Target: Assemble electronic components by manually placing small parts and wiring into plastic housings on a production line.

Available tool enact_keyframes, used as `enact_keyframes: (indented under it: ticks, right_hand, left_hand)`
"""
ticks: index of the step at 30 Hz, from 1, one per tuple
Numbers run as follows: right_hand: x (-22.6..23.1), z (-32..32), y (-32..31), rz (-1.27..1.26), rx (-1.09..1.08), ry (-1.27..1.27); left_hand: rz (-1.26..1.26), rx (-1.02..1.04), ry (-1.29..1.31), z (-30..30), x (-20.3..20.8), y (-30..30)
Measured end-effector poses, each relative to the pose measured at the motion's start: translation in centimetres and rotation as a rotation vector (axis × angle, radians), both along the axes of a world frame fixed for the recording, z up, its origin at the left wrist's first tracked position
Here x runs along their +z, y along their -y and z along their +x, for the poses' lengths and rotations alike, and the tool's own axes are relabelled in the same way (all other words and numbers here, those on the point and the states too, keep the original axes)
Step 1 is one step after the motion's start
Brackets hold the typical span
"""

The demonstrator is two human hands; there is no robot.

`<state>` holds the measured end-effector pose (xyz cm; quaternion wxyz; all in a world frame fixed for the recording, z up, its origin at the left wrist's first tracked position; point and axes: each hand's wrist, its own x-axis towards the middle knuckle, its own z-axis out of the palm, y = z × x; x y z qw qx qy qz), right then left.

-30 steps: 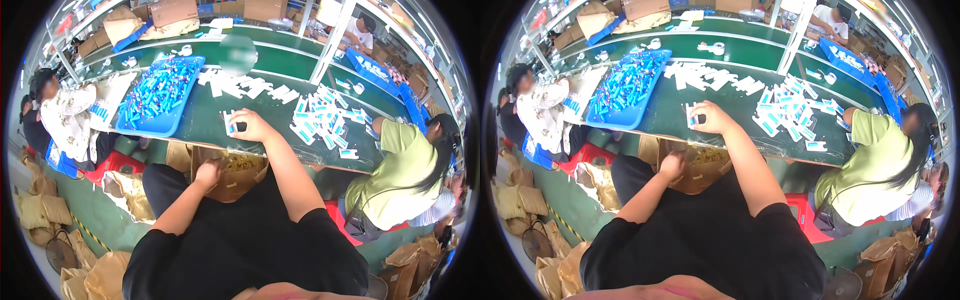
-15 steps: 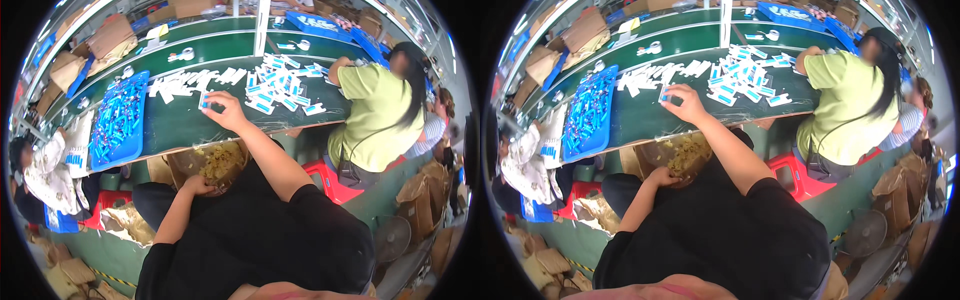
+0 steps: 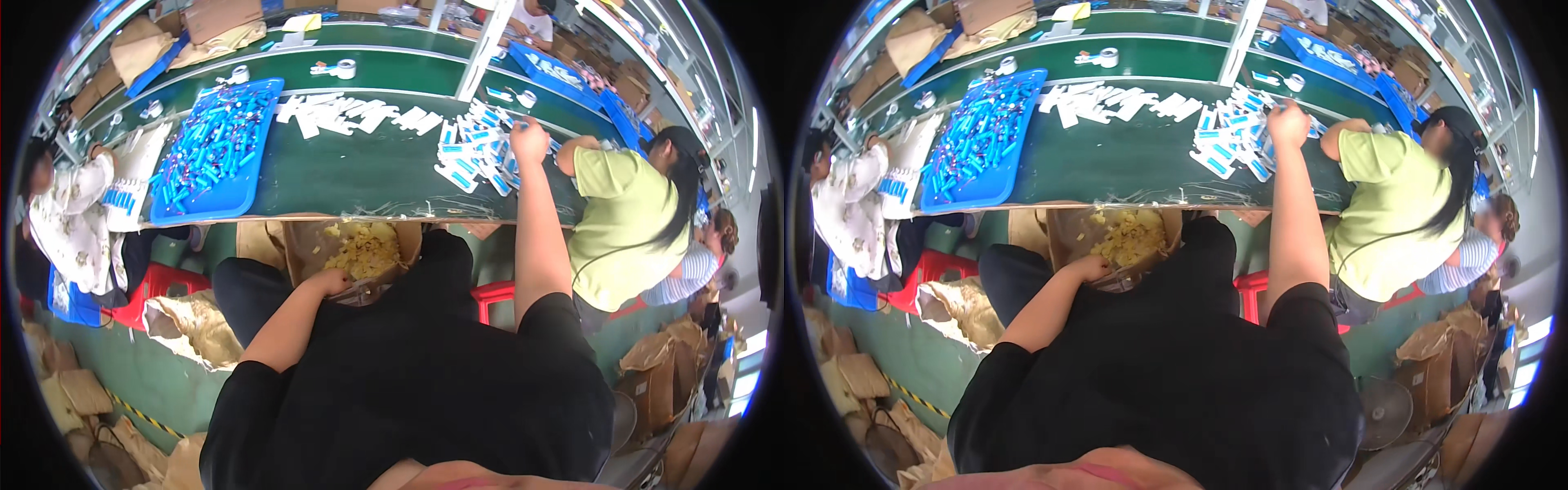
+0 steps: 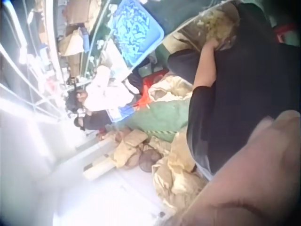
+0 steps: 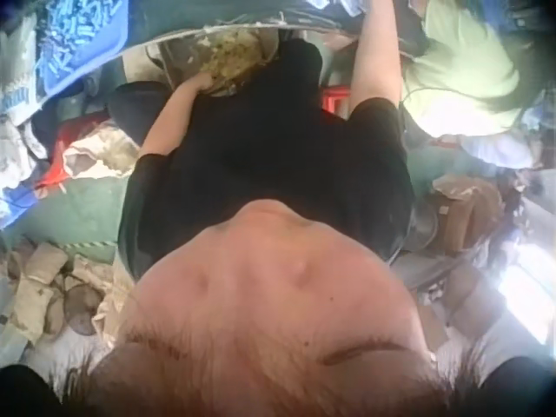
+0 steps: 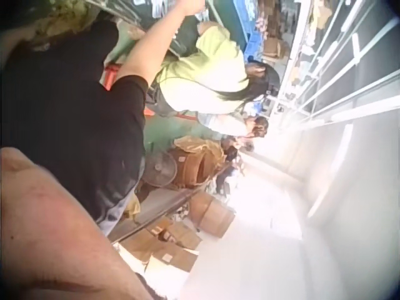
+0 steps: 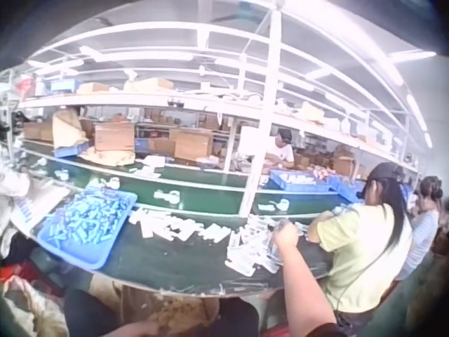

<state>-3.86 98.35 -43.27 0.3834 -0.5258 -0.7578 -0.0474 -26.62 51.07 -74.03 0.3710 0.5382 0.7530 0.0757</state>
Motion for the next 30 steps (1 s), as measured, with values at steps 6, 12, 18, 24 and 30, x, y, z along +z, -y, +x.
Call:
enact_keyframes:
  ticks: [6, 12, 18, 24, 30]
  right_hand:
    - [5.6, -6.9, 15.2, -0.268, 1.199, -0.687]
    - [15.3, -1.2, 37.9, 0.124, 1.899, -0.399]
    - [18.8, 0.5, 47.9, -0.185, 1.921, -0.525]
    - [17.3, -0.8, 50.3, -0.226, 1.987, -0.706]
    - [16.5, -2.3, 46.9, -0.579, 2.391, -0.367]
  left_hand:
    - [0.022, 0.127, 0.031, -0.1, -1.5, 2.0]
    - [-0.019, 0.161, 0.012, -0.8, -1.2, 0.4]
    - [-0.031, 0.205, -0.003, -0.3, 1.2, 1.2]
    - [-0.056, 0.253, -0.001, 0.9, 4.0, 1.8]
    - [-0.018, 0.202, -0.001, 0.8, 3.6, 2.0]
